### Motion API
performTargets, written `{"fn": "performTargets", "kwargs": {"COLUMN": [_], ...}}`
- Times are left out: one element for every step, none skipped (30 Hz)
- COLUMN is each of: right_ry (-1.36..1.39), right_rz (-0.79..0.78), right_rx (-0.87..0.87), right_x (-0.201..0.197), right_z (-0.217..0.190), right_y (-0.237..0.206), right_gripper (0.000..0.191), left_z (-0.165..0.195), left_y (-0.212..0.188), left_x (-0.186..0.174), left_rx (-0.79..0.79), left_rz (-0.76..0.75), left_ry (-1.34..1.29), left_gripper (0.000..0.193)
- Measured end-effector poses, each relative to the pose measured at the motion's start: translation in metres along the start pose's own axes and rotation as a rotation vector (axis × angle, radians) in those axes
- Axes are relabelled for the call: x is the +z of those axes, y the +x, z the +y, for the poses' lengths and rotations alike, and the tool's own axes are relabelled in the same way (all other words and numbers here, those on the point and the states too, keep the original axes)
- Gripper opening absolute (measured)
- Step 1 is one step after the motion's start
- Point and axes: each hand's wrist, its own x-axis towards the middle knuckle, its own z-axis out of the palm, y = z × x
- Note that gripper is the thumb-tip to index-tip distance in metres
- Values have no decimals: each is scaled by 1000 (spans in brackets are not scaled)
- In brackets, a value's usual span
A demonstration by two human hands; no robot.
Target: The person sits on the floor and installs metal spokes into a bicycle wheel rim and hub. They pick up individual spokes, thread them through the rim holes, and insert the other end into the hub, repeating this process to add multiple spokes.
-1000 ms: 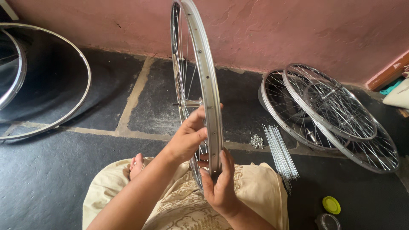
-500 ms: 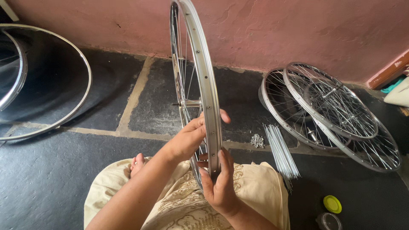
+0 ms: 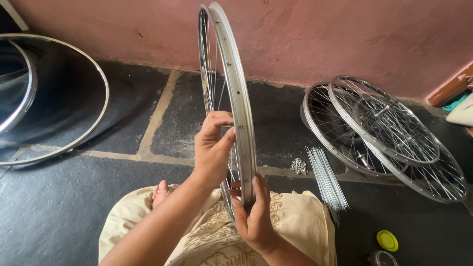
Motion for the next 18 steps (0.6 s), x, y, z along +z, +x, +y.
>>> {"fn": "performTargets", "kwargs": {"right_ry": [24, 48, 24, 0, -25, -43, -61, -78, -55, -31, -7, 1, 9, 17, 24, 32, 39, 105], "right_rz": [-5, -10, -9, -8, -7, 2, 10, 16, 14, 11, 8, 6, 4, 3, 13, 24, 38, 12], "right_rx": [14, 29, 23, 17, 11, 1, -8, -17, -11, -6, -1, 4, 9, 15, 9, 4, -1, 66], "right_x": [0, 0, 0, -1, -2, -3, -3, -3, -4, -4, -4, -4, -3, -3, -2, 0, 2, 6], "right_z": [0, 0, 0, 0, 0, 0, 1, 1, 1, 2, 2, 2, 2, 1, 1, 0, -1, -3], "right_y": [-1, -1, -1, -2, -2, -2, -2, -2, -2, -2, -2, -2, -2, -1, 1, 4, 7, 11], "right_gripper": [72, 71, 72, 72, 73, 73, 73, 74, 73, 72, 71, 71, 70, 70, 69, 68, 67, 69], "left_z": [-1, -3, -4, -4, -5, -5, -5, -5, -4, -3, -1, 1, 4, 9, 13, 19, 26, 34], "left_y": [3, 5, 7, 8, 9, 9, 11, 12, 13, 15, 17, 18, 20, 23, 25, 25, 24, 24], "left_x": [-1, -1, -1, 0, 2, 4, 5, 5, 6, 6, 6, 6, 6, 5, 6, 6, 6, 6], "left_rx": [-7, -14, -22, -54, -86, -117, -143, -170, -196, -194, -194, -195, -203, -213, -223, -174, -124, -73], "left_rz": [-11, -24, -36, -53, -71, -89, -110, -129, -147, -166, -185, -202, -225, -249, -273, -250, -227, -207], "left_ry": [-32, -64, -96, -121, -147, -173, -163, -152, -141, -135, -129, -124, -121, -118, -116, 59, 235, 411], "left_gripper": [15, 14, 14, 12, 10, 9, 9, 10, 10, 11, 11, 11, 11, 12, 12, 16, 22, 27]}}
